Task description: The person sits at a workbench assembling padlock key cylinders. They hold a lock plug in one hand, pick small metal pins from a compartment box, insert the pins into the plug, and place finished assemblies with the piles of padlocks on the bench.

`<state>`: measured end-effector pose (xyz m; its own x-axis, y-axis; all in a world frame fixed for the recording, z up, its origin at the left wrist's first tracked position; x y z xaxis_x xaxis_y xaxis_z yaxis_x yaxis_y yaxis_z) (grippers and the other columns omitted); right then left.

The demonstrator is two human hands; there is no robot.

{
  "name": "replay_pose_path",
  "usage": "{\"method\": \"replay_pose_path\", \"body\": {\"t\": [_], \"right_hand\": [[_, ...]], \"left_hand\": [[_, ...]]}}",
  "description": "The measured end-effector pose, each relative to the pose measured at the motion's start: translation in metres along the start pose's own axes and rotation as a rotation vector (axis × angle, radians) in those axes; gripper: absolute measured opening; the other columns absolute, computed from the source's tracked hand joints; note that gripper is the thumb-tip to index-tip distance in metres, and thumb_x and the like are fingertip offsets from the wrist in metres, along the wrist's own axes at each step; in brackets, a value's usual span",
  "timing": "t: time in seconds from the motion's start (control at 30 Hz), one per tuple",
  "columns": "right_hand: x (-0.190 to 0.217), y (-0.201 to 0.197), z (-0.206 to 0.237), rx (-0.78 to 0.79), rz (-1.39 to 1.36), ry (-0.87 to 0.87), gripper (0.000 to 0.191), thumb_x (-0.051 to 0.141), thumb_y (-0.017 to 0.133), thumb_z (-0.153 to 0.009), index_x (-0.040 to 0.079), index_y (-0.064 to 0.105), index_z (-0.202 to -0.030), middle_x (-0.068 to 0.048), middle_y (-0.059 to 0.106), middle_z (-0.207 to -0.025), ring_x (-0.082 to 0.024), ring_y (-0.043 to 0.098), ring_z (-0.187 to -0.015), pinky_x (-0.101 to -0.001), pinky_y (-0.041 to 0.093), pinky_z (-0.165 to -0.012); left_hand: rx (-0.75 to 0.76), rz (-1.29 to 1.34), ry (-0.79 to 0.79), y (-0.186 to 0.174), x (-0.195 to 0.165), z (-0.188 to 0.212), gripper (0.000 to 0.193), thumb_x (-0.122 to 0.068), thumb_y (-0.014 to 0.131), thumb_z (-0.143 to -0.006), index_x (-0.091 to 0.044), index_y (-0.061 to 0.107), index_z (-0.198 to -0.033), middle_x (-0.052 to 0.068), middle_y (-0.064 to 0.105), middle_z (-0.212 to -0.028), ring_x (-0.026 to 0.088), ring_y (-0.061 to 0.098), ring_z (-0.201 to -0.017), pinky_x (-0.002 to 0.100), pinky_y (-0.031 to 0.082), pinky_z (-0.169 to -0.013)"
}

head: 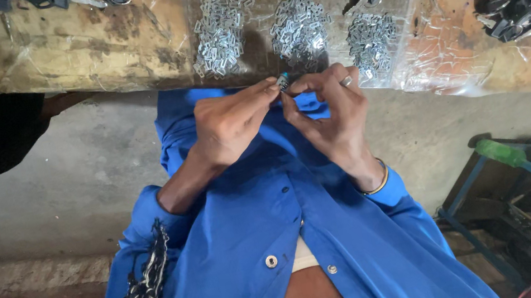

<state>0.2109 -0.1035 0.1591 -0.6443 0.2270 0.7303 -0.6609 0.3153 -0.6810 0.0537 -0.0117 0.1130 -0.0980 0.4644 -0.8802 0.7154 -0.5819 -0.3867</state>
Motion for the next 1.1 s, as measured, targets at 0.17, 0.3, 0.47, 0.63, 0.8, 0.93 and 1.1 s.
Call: {"method": "replay_pose_path", "body": {"t": [0.17, 0.3, 0.47, 0.63, 0.8, 0.93, 1.1], "right_hand": [[0.002, -0.015, -0.020, 0.158, 0.079, -0.085, 0.034, 0.018, 0.093, -0.082, 0.011, 0.074, -0.110, 0.002, 0.072, -0.091, -0.020, 0.061, -0.087, -0.0386, 0.039, -0.085], [0.001, -0.024, -0.040, 0.272, -0.063, -0.132, 0.024, 0.023, 0.093, -0.081, 0.014, 0.078, -0.096, 0.002, 0.073, -0.086, -0.018, 0.061, -0.081, -0.0354, 0.039, -0.083], [-0.003, -0.047, -0.062, 0.285, -0.316, -0.026, 0.013, 0.022, 0.083, -0.083, 0.013, 0.076, -0.088, 0.003, 0.071, -0.083, -0.018, 0.064, -0.081, -0.0337, 0.043, -0.086], [-0.025, -0.082, -0.075, -0.115, 0.509, -0.155, 0.024, 0.012, 0.089, -0.091, 0.005, 0.080, -0.111, -0.006, 0.066, -0.115, -0.021, 0.063, -0.102, -0.0432, 0.045, -0.100], [-0.062, -0.089, -0.061, -0.324, -0.736, -0.127, 0.020, 0.002, 0.084, -0.091, -0.003, 0.068, -0.103, -0.012, 0.062, -0.104, -0.023, 0.061, -0.092, -0.0366, 0.051, -0.083], [-0.067, -0.064, -0.033, -0.196, -1.209, 0.117, 0.016, 0.001, 0.084, -0.089, -0.003, 0.070, -0.096, -0.013, 0.064, -0.079, -0.015, 0.061, -0.056, -0.0266, 0.051, -0.056], [-0.047, -0.036, -0.016, 0.083, -0.931, 0.220, 0.020, -0.008, 0.079, -0.091, -0.006, 0.073, -0.110, -0.020, 0.069, -0.108, -0.023, 0.072, -0.088, -0.0342, 0.063, -0.077]], "left_hand": [[0.025, 0.065, 0.104, -0.010, -0.004, -0.010, 0.025, 0.003, 0.083, -0.089, -0.004, 0.075, -0.111, 0.012, 0.076, -0.115, 0.026, 0.079, -0.101, 0.032, 0.065, -0.081], [0.094, 0.231, 0.162, -0.013, -0.012, -0.022, 0.028, 0.002, 0.084, -0.088, -0.002, 0.073, -0.113, 0.012, 0.075, -0.111, 0.027, 0.078, -0.096, 0.034, 0.064, -0.081], [0.090, 0.229, 0.223, -0.013, -0.026, -0.036, 0.033, 0.003, 0.085, -0.085, -0.002, 0.072, -0.116, 0.011, 0.074, -0.106, 0.026, 0.076, -0.091, 0.035, 0.062, -0.075], [-0.042, 0.143, 0.174, -0.015, -0.031, -0.036, 0.036, 0.001, 0.089, -0.084, -0.003, 0.072, -0.116, 0.009, 0.073, -0.104, 0.023, 0.075, -0.086, 0.034, 0.060, -0.072], [-0.103, 0.198, 0.099, -0.016, -0.025, -0.034, 0.037, 0.012, 0.082, -0.086, -0.001, 0.071, -0.119, 0.012, 0.073, -0.106, 0.021, 0.076, -0.088, 0.031, 0.063, -0.075], [-0.112, 0.237, 0.064, -0.011, -0.022, -0.037, 0.038, 0.013, 0.082, -0.085, -0.001, 0.071, -0.118, 0.013, 0.073, -0.105, 0.021, 0.075, -0.088, 0.031, 0.063, -0.075], [-0.125, 0.205, 0.075, -0.006, -0.025, -0.034, 0.039, 0.011, 0.084, -0.083, -0.002, 0.072, -0.117, 0.013, 0.072, -0.106, 0.022, 0.075, -0.089, 0.032, 0.063, -0.076]]}}
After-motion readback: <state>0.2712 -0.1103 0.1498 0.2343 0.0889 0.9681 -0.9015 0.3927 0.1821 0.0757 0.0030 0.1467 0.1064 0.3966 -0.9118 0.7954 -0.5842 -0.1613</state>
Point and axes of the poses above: each hand's wrist, its own z-axis away from the middle knuckle, its own y-axis out of the palm, x = y × z, the point moved 4 cm from there along -z, towards the middle knuckle
